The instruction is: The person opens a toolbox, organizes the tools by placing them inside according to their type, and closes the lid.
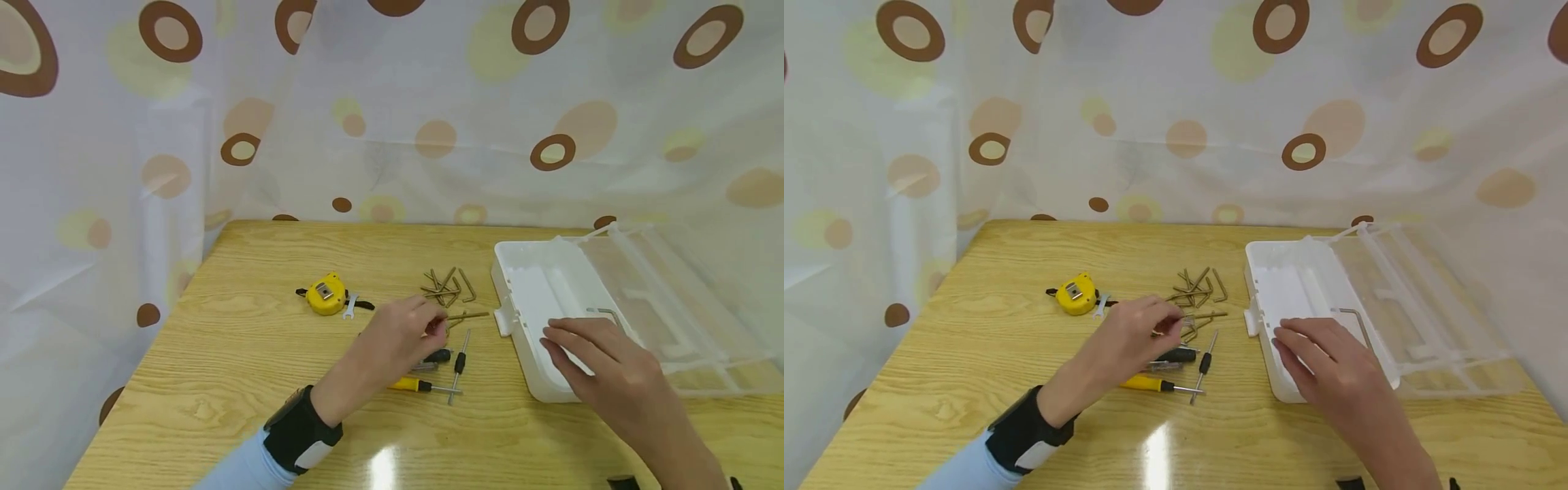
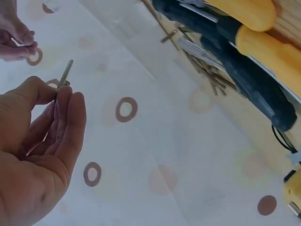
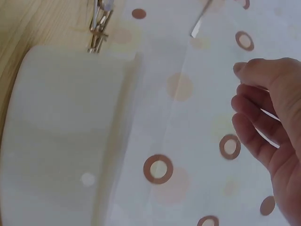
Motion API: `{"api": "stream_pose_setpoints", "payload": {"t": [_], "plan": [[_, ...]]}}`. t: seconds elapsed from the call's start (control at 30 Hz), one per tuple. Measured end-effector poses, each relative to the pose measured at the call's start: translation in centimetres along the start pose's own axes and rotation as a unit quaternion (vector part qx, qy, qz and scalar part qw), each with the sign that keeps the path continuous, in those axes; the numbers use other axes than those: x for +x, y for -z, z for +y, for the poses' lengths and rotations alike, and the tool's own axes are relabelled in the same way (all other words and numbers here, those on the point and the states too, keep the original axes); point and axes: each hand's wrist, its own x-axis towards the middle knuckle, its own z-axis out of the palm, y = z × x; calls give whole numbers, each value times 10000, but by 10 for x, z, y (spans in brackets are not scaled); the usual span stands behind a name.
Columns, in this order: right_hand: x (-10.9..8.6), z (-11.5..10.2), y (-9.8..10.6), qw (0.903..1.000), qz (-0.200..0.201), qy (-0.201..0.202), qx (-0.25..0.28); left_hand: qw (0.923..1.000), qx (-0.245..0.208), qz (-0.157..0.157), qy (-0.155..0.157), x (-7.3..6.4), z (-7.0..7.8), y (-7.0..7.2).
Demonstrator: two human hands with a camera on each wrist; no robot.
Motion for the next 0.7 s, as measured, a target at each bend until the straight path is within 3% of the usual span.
{"api": "stream_pose_setpoints", "payload": {"t": [0.17,0.43,0.7], "plan": [[15,-14,-6,9988,-74,432,226,9961,-862,45,-206,5,20,3],[21,-28,-7,9956,-140,863,327,9855,-1646,-137,-391,5,42,3],[21,-31,-4,9949,-161,917,387,9807,-1929,-71,-313,4,47,1]]}}
